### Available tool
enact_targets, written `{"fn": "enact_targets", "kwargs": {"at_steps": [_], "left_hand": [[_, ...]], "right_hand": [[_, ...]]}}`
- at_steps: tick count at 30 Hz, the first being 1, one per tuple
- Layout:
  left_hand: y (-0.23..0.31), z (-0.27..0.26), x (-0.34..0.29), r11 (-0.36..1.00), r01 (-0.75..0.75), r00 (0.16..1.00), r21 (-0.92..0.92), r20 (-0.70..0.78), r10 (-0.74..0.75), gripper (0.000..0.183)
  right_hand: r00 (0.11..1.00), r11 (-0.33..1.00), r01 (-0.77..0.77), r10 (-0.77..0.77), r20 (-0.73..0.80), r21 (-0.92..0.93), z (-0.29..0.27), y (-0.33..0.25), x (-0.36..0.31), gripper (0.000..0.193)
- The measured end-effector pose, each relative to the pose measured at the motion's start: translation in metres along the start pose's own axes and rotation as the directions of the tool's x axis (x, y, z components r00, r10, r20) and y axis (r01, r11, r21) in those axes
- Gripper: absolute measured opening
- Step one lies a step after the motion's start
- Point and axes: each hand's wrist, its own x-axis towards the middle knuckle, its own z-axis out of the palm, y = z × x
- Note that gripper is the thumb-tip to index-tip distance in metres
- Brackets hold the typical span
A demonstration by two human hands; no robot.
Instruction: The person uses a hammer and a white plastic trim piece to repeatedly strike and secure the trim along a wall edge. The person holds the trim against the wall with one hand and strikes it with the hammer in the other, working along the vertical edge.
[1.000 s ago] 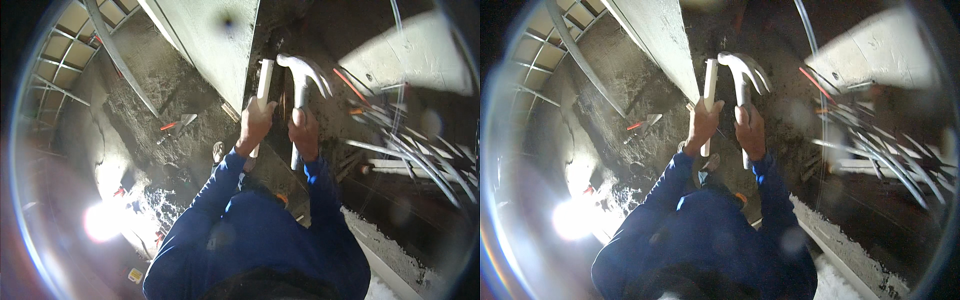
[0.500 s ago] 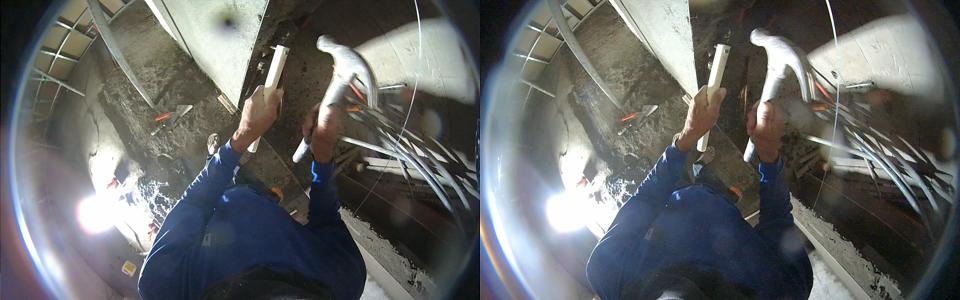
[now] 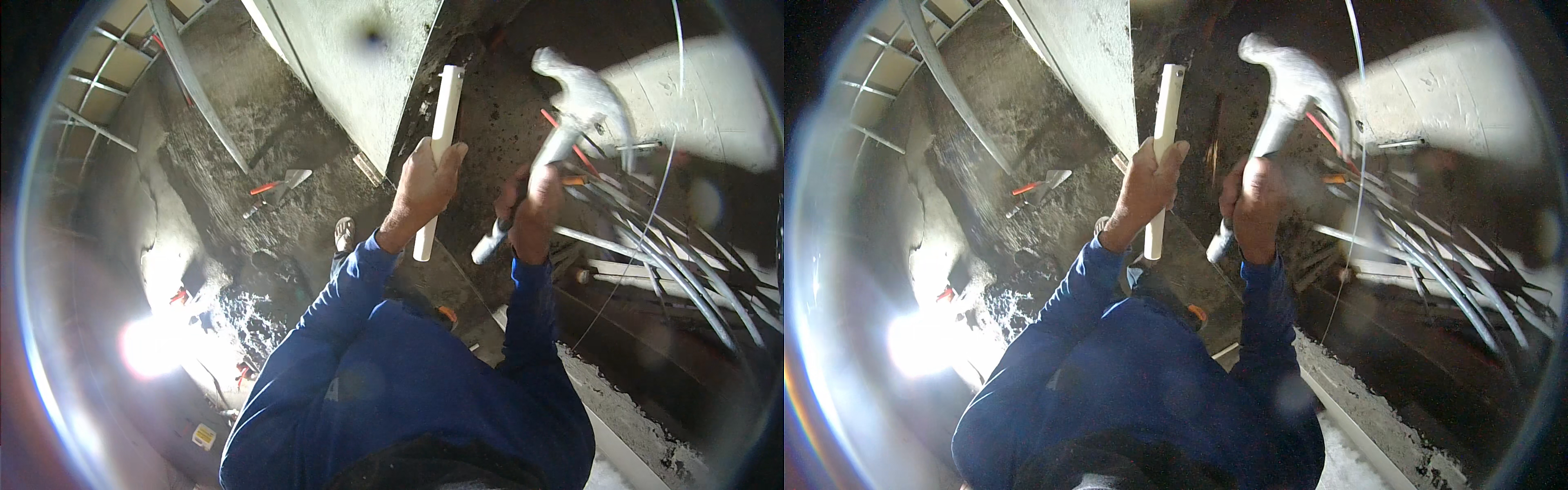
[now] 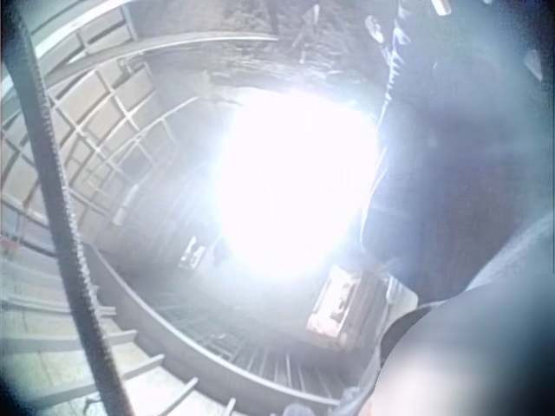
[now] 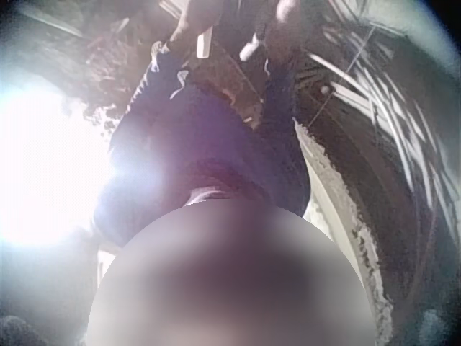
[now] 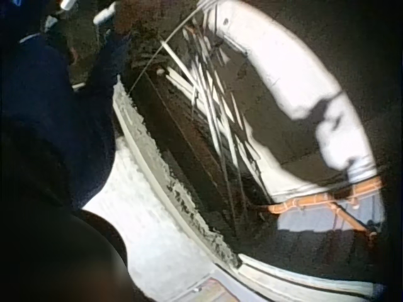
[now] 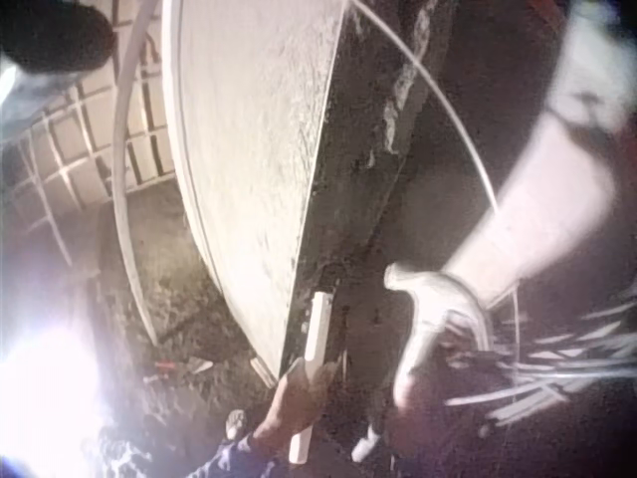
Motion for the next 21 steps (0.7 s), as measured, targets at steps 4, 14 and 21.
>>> {"fn": "enact_targets", "kwargs": {"at_steps": [4,14,21], "left_hand": [[0.004,-0.005,-0.011,0.979,-0.122,0.992,0.161,0.03,0.119,0.045],[0.005,-0.008,-0.001,0.98,-0.07,0.998,0.188,0.024,0.067,0.049],[0.0,-0.002,0.0,0.993,-0.077,0.997,0.092,0.029,0.075,0.044]], "right_hand": [[0.996,0.876,-0.033,0.069,-0.056,0.481,-0.006,-0.026,-0.004,0.06],[0.992,0.952,-0.098,0.116,-0.046,0.291,-0.007,-0.033,-0.004,0.057],[0.984,0.98,0.177,-0.176,-0.018,0.092,0.009,-0.014,0.016,0.043]]}}
